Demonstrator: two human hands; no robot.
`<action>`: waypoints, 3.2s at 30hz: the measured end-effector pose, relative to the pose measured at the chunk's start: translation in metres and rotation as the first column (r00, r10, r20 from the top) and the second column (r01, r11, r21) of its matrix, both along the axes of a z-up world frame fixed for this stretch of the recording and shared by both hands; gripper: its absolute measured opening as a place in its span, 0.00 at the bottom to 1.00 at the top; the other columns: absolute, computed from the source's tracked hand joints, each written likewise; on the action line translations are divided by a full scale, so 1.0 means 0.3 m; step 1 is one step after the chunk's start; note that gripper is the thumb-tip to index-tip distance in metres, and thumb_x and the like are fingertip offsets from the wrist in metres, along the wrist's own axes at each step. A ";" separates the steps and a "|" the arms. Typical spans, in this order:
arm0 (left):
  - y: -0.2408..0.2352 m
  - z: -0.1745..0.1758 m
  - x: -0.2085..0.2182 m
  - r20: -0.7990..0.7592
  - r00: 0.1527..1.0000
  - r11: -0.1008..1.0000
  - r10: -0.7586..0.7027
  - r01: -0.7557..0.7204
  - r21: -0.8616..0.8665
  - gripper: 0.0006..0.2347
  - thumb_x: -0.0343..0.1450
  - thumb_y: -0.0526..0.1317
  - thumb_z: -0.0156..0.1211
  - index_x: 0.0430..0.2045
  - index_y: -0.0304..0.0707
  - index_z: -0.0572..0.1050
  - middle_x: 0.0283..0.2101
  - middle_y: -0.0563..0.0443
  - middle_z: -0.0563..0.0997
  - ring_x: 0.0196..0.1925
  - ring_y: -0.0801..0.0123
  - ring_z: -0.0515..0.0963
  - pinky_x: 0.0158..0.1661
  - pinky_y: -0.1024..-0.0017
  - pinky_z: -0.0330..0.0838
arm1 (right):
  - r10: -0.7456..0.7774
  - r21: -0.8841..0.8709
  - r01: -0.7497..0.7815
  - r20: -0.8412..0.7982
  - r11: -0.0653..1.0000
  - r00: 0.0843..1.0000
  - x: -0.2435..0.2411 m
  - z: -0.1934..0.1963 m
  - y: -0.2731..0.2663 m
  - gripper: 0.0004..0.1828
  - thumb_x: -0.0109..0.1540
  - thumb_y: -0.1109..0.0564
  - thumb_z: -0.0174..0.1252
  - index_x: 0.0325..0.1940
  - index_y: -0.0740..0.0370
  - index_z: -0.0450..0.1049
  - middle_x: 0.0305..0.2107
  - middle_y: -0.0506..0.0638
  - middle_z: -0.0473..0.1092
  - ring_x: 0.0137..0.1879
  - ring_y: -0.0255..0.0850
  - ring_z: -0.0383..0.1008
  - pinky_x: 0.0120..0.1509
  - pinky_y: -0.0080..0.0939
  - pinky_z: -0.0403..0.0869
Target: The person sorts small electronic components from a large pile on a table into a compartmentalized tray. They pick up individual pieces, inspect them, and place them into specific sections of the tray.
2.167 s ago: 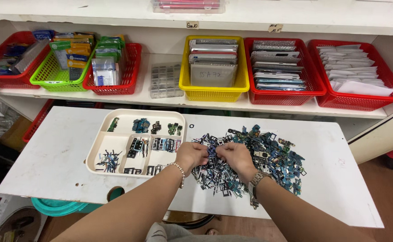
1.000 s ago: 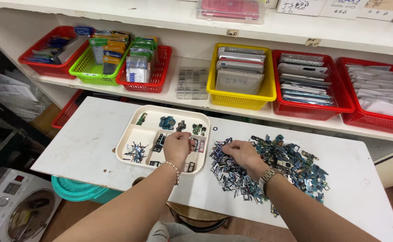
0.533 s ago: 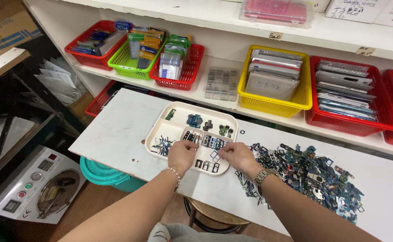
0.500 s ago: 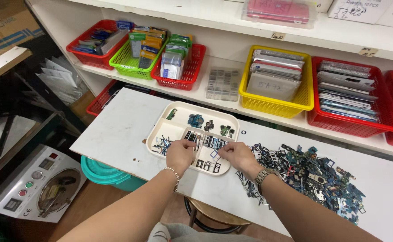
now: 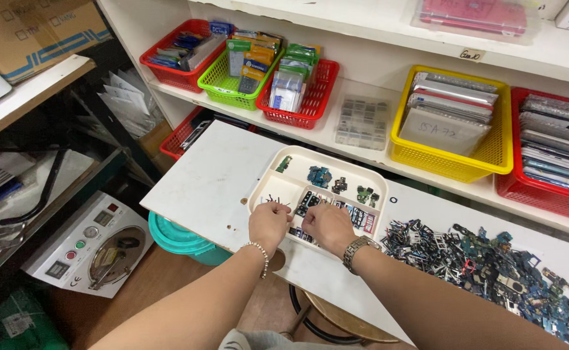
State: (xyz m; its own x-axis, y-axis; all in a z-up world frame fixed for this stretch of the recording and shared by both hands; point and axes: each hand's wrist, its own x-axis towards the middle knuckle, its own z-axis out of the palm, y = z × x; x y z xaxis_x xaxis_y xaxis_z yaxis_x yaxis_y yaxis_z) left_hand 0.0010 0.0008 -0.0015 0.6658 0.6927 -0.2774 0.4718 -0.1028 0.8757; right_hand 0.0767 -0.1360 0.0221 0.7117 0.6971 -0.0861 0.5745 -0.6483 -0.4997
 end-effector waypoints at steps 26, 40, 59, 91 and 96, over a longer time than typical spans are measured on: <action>-0.390 0.046 0.256 0.112 0.916 0.912 -0.385 0.396 -0.104 0.08 0.71 0.35 0.55 0.35 0.33 0.83 0.27 0.48 0.85 0.21 0.69 0.83 0.24 0.73 0.77 | -0.376 0.232 0.536 -0.495 0.812 0.783 0.117 -0.070 -0.507 0.15 0.63 0.49 0.62 0.43 0.63 0.82 0.34 0.52 0.81 0.39 0.36 0.78 0.45 0.35 0.75; -0.662 -0.009 0.322 -0.095 0.781 0.781 -0.617 0.623 0.046 0.07 0.69 0.38 0.61 0.32 0.37 0.85 0.25 0.46 0.85 0.24 0.68 0.84 0.31 0.73 0.77 | -0.682 0.012 0.682 -0.037 0.731 0.731 0.056 -0.070 -0.902 0.14 0.56 0.50 0.68 0.43 0.57 0.80 0.36 0.48 0.79 0.43 0.42 0.78 0.52 0.42 0.76; -0.746 -0.073 0.368 -0.130 0.744 0.753 -0.656 0.634 -0.177 0.06 0.69 0.36 0.61 0.29 0.34 0.84 0.26 0.50 0.84 0.22 0.71 0.81 0.25 0.73 0.79 | -0.595 0.032 0.603 -0.132 0.797 0.793 0.087 -0.045 -0.925 0.10 0.58 0.52 0.67 0.38 0.59 0.79 0.33 0.49 0.78 0.40 0.41 0.79 0.49 0.42 0.77; -0.776 -0.056 0.359 0.035 0.781 0.782 -0.624 0.623 0.025 0.03 0.65 0.32 0.66 0.23 0.33 0.85 0.23 0.49 0.85 0.23 0.73 0.82 0.25 0.78 0.74 | -0.383 0.240 0.691 -0.687 0.682 0.618 0.119 -0.014 -0.948 0.15 0.59 0.58 0.66 0.47 0.65 0.74 0.34 0.50 0.77 0.38 0.33 0.75 0.46 0.33 0.75; -0.773 0.000 0.318 0.011 0.771 0.703 -0.637 0.576 0.417 0.03 0.62 0.35 0.70 0.22 0.37 0.88 0.24 0.47 0.84 0.24 0.69 0.80 0.28 0.74 0.72 | -0.399 0.240 0.744 -0.720 0.623 0.567 0.108 -0.031 -0.923 0.13 0.61 0.57 0.65 0.47 0.64 0.74 0.34 0.50 0.78 0.38 0.34 0.73 0.44 0.33 0.74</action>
State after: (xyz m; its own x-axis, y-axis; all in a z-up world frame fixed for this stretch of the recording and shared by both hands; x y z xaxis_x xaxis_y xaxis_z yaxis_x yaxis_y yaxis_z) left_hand 0.0964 -0.2310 -0.0015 0.9877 0.1503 0.0442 0.0649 -0.6491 0.7580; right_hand 0.1092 -0.4130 0.0128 0.8919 0.2086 -0.4012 -0.3329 -0.2974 -0.8948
